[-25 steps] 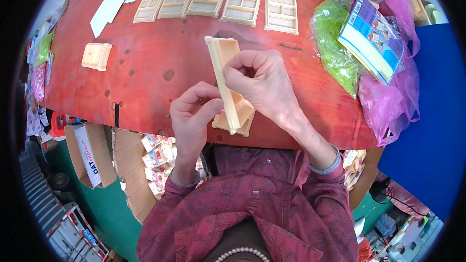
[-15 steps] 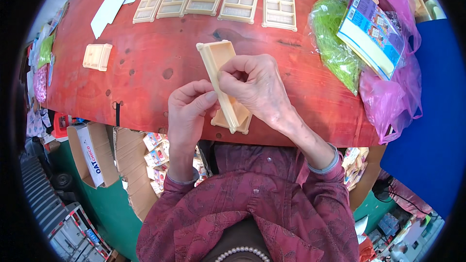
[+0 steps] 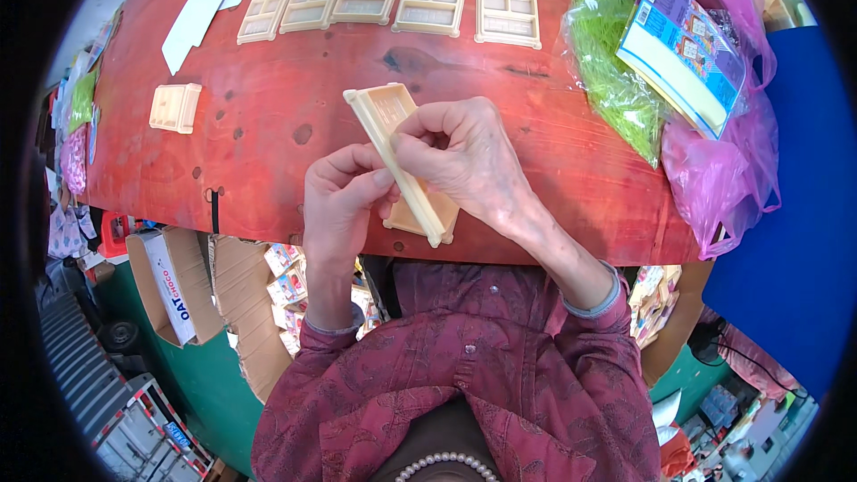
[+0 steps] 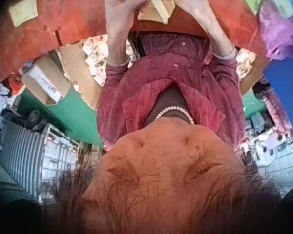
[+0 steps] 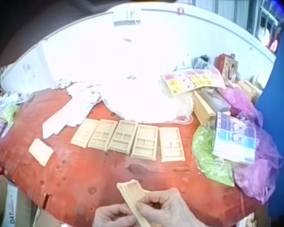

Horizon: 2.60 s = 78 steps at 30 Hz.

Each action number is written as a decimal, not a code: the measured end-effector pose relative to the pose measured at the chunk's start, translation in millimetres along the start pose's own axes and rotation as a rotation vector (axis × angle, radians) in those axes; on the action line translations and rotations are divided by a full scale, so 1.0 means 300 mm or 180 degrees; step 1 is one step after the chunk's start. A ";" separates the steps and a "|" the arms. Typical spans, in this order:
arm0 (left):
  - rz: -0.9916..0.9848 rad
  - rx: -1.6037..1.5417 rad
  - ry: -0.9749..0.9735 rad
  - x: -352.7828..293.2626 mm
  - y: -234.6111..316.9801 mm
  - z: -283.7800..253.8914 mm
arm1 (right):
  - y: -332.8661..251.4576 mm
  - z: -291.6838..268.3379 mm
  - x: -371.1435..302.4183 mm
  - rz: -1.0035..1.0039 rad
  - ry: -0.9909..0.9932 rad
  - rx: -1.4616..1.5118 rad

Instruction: Applying stickers to plastic toy parts and organizing them for packaging.

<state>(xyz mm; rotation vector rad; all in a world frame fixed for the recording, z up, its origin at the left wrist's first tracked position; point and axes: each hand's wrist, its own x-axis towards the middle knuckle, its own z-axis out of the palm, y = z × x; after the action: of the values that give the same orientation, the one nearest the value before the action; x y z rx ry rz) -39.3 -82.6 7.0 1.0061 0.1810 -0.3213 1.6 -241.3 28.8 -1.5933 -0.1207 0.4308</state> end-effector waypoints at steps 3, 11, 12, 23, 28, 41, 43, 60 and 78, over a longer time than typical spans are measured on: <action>0.0078 0.0327 0.0152 -0.012 -0.002 0.010 | -0.010 0.003 0.001 0.0068 -0.0057 0.0014; 0.0156 0.0594 0.0351 -0.046 0.040 0.012 | -0.046 0.013 0.000 0.0363 -0.0241 0.0030; 0.0157 0.0595 0.0355 -0.048 0.045 0.004 | -0.044 0.016 0.001 0.0363 -0.0245 0.0032; 0.0085 0.0896 0.0430 -0.073 0.055 -0.037 | -0.047 0.053 0.026 0.0502 -0.0602 -0.0025; 0.0078 0.0810 0.0414 -0.059 0.049 -0.044 | -0.040 0.056 0.031 0.0472 -0.0589 -0.0013; 0.0139 0.1046 0.0383 -0.072 0.061 -0.033 | -0.046 0.068 0.024 0.0522 -0.0671 -0.0182; 0.0110 0.1058 0.0367 -0.077 0.062 -0.035 | -0.060 0.065 0.018 0.0645 -0.0691 -0.0105; 0.0404 0.0484 0.1134 -0.029 0.217 -0.352 | -0.071 -0.033 0.088 0.0365 0.0114 0.0020; 0.1594 0.5389 0.1448 0.165 0.183 -0.479 | 0.174 0.188 0.378 -0.2235 -0.0043 -0.3242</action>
<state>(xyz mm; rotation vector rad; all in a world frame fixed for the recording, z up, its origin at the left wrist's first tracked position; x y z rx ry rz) 25.8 57.9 -39.4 2.7350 0.0167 0.3488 77.0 -154.5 -45.4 -2.3690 -1.0018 -0.2358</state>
